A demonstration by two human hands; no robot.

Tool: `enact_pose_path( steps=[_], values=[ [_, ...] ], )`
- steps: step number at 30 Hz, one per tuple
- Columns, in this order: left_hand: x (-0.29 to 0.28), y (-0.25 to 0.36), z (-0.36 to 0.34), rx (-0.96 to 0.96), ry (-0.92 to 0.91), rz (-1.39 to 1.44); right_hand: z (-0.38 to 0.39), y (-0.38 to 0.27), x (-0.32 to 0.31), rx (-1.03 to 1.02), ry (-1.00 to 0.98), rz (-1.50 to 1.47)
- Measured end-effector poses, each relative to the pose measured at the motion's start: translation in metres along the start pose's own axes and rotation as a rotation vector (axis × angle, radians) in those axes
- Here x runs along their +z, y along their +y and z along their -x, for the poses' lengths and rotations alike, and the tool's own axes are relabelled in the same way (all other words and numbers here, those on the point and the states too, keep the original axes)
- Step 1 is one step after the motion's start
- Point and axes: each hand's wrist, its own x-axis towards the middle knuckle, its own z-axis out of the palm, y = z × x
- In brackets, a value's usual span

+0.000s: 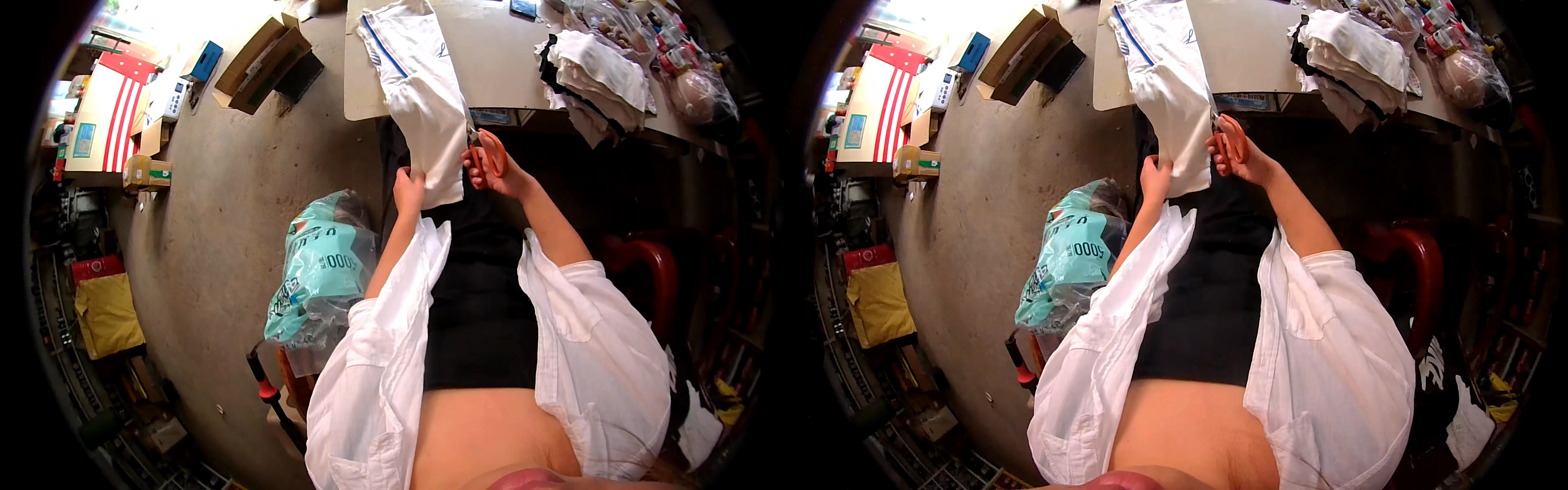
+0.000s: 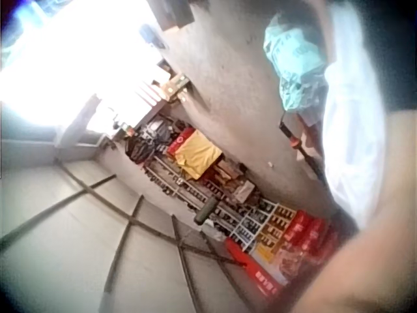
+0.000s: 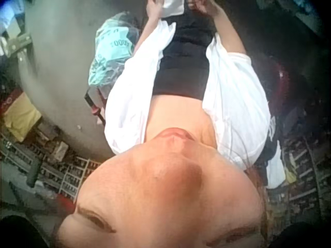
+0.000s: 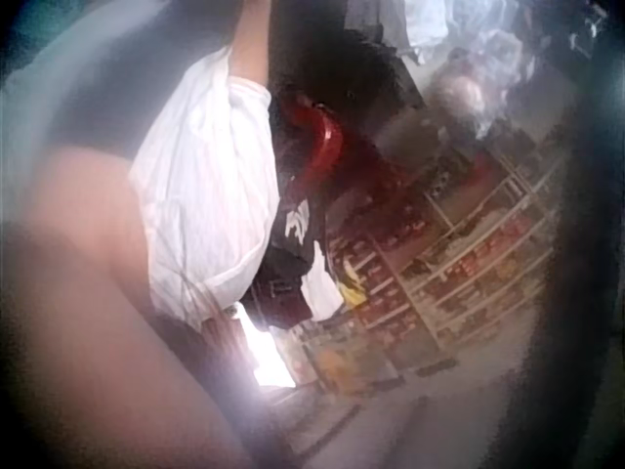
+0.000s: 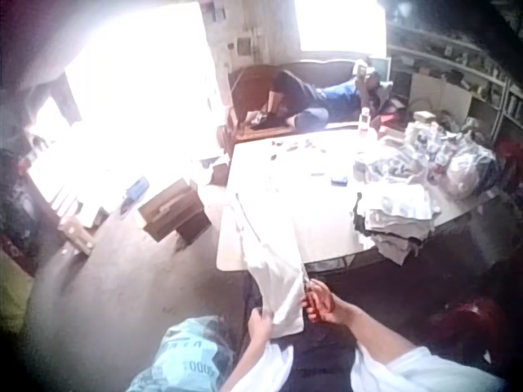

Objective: The person uses orange-handled scissors to cut a white fabric garment on a table. They repeatedly trim the edges and reshape the fabric, handling it with both hands to align the material before cutting.

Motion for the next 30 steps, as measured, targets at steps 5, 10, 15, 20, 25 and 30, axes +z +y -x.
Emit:
enact_pose_path(
  steps=[5,10,15,20,25,30],
  values=[
    [-0.003,0.046,0.016,0.440,0.306,-0.184,0.001,0.006,0.003,-0.043,-0.118,0.027],
    [-0.006,0.093,-0.001,0.865,0.014,-0.075,0.002,-0.001,0.005,0.037,-0.096,0.118],
    [0.009,0.100,-0.019,0.785,-0.103,-0.118,0.013,-0.002,0.017,0.068,0.110,0.257],
    [0.025,0.113,-0.018,0.831,0.203,-0.200,0.019,-0.006,0.023,0.038,0.144,0.269],
    [0.031,0.124,-0.027,0.880,0.224,-0.282,0.022,-0.004,0.030,0.034,0.178,0.197],
    [0.032,0.122,-0.034,0.831,0.182,-0.384,0.017,0.000,0.042,-0.105,0.213,0.126]
  ],
)
